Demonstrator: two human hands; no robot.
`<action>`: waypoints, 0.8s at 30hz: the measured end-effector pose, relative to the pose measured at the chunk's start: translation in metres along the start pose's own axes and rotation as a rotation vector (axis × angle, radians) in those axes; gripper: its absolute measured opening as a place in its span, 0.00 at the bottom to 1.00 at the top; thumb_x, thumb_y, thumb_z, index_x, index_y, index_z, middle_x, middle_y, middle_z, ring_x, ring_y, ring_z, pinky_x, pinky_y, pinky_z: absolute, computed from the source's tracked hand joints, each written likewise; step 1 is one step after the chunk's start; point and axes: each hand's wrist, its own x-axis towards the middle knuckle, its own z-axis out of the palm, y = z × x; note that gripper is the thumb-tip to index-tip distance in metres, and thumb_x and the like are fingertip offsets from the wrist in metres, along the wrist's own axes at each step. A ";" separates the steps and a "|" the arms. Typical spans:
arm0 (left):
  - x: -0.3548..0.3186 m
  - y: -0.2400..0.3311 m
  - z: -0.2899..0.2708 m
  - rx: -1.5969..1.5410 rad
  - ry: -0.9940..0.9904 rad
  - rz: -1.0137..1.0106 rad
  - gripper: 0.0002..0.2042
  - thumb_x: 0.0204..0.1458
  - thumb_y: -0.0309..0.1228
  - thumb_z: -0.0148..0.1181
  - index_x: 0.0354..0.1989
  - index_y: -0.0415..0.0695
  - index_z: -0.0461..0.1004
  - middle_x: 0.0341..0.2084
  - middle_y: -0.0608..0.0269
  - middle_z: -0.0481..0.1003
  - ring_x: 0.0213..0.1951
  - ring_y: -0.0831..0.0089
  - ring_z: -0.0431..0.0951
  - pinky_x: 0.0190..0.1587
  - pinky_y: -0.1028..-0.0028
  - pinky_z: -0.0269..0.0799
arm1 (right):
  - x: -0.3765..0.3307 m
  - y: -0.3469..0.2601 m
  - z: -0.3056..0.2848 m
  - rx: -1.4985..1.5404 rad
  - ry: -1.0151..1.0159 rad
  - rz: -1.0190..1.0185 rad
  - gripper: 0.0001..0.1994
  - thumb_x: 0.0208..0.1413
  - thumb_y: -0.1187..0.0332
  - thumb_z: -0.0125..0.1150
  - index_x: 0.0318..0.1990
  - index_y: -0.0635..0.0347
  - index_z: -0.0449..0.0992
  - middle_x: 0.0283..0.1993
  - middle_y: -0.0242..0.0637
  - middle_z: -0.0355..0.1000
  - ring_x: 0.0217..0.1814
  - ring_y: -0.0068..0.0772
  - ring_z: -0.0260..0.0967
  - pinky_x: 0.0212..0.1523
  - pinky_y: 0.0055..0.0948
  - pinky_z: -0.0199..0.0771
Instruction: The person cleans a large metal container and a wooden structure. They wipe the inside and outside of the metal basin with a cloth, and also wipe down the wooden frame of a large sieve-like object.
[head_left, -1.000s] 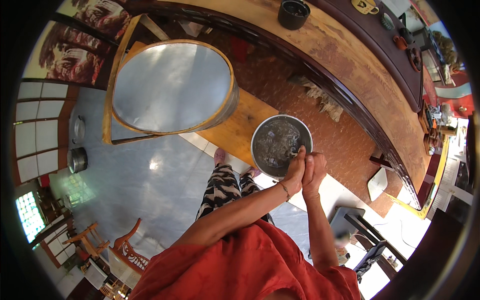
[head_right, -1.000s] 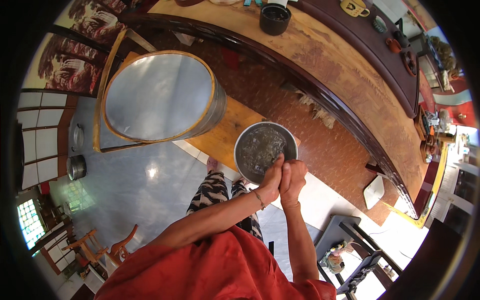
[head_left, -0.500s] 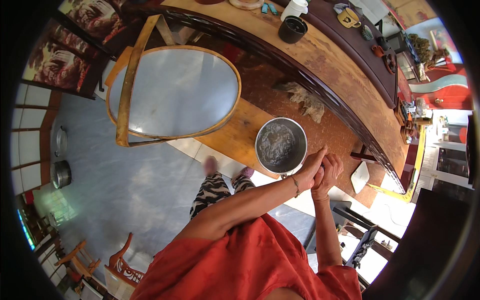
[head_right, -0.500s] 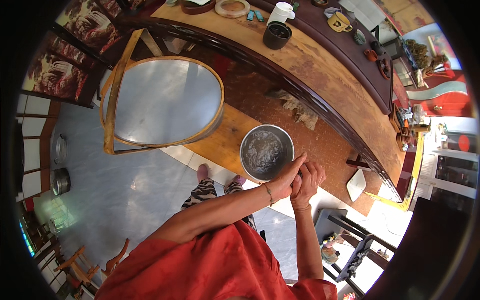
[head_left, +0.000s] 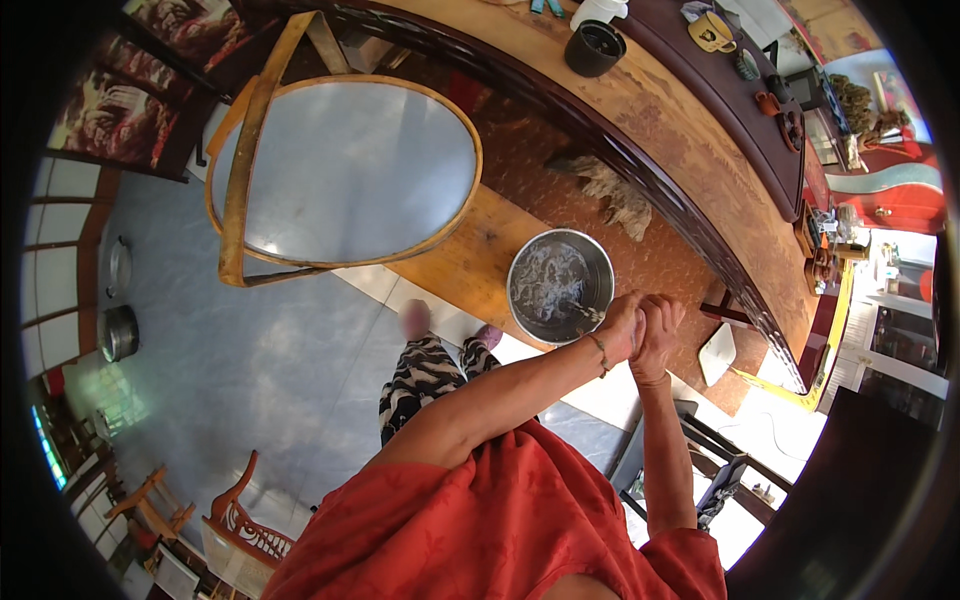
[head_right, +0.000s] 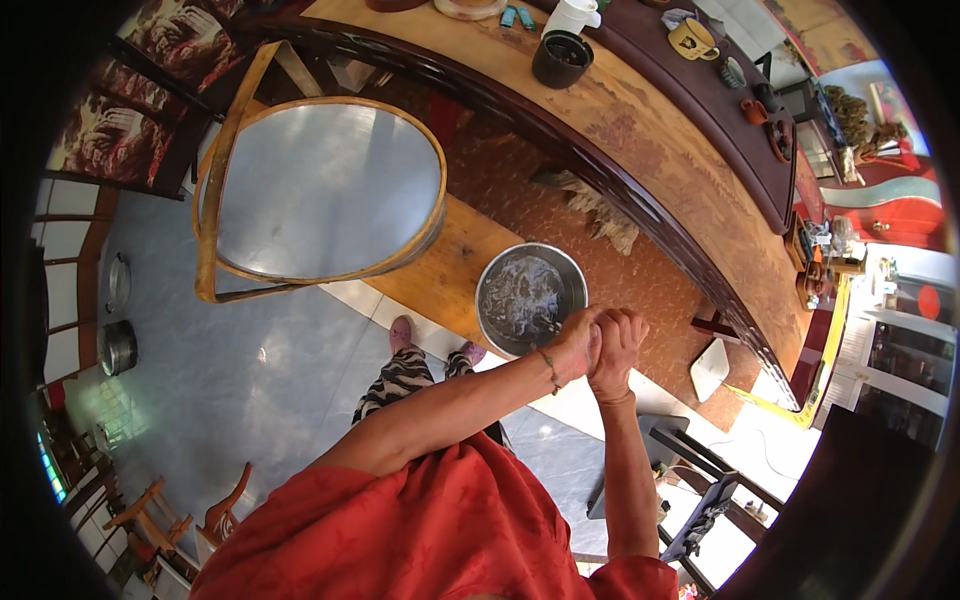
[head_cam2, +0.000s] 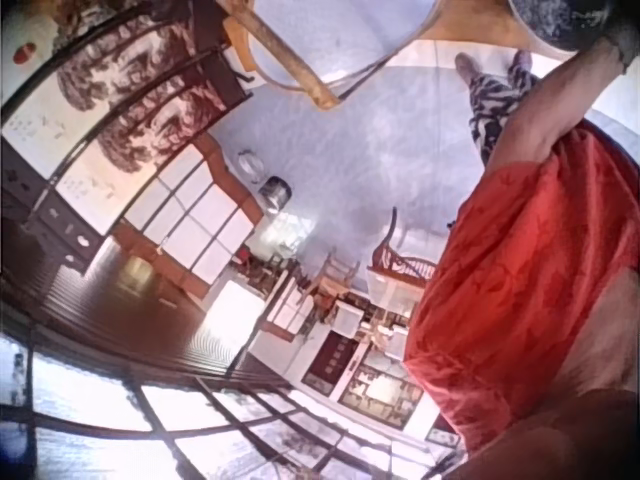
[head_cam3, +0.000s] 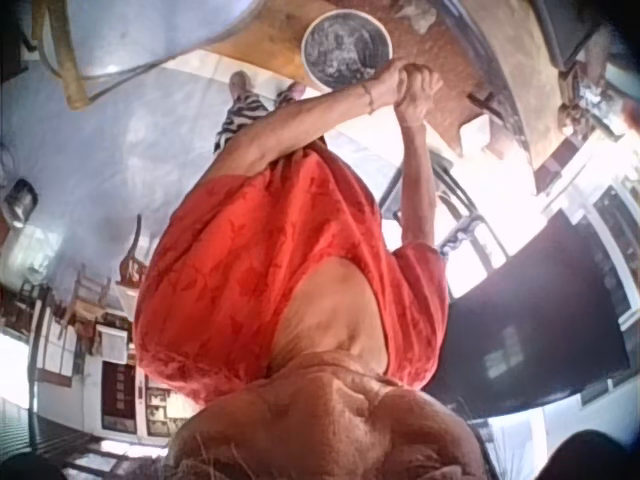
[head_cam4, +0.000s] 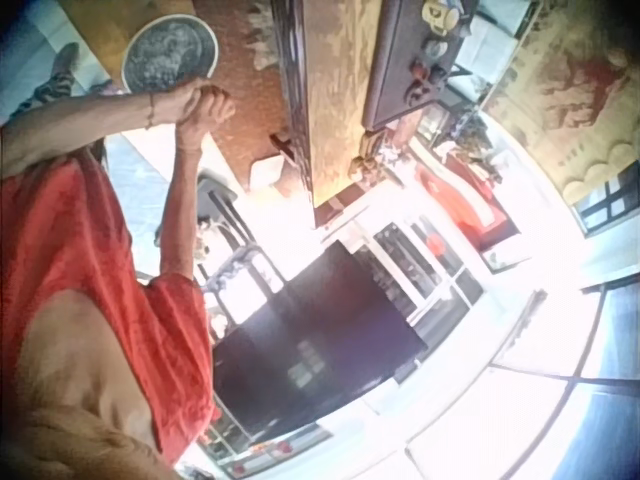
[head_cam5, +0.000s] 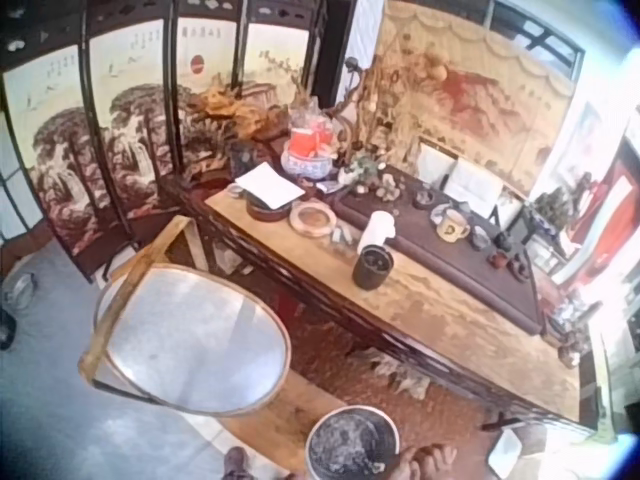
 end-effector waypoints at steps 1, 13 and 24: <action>-0.013 0.004 0.009 0.015 0.025 0.003 0.09 0.55 0.38 0.51 0.26 0.49 0.69 0.24 0.72 0.68 0.25 0.82 0.67 0.25 0.81 0.66 | -0.002 0.004 0.001 0.004 -0.015 0.000 0.08 0.52 0.69 0.51 0.37 0.63 0.70 0.39 0.44 0.67 0.44 0.47 0.62 0.48 0.44 0.57; 0.006 0.010 -0.015 0.007 0.049 0.114 0.09 0.56 0.32 0.43 0.25 0.49 0.69 0.25 0.71 0.69 0.28 0.80 0.69 0.33 0.78 0.69 | -0.006 0.015 0.029 0.144 -0.075 -0.022 0.06 0.53 0.71 0.50 0.36 0.63 0.70 0.39 0.43 0.66 0.44 0.48 0.61 0.48 0.44 0.56; -0.006 0.014 -0.017 -0.015 0.137 0.144 0.10 0.55 0.35 0.44 0.23 0.50 0.69 0.22 0.74 0.67 0.23 0.84 0.65 0.24 0.83 0.64 | -0.001 -0.002 0.032 0.136 -0.071 -0.031 0.06 0.52 0.70 0.50 0.34 0.62 0.70 0.37 0.42 0.65 0.43 0.46 0.61 0.48 0.42 0.56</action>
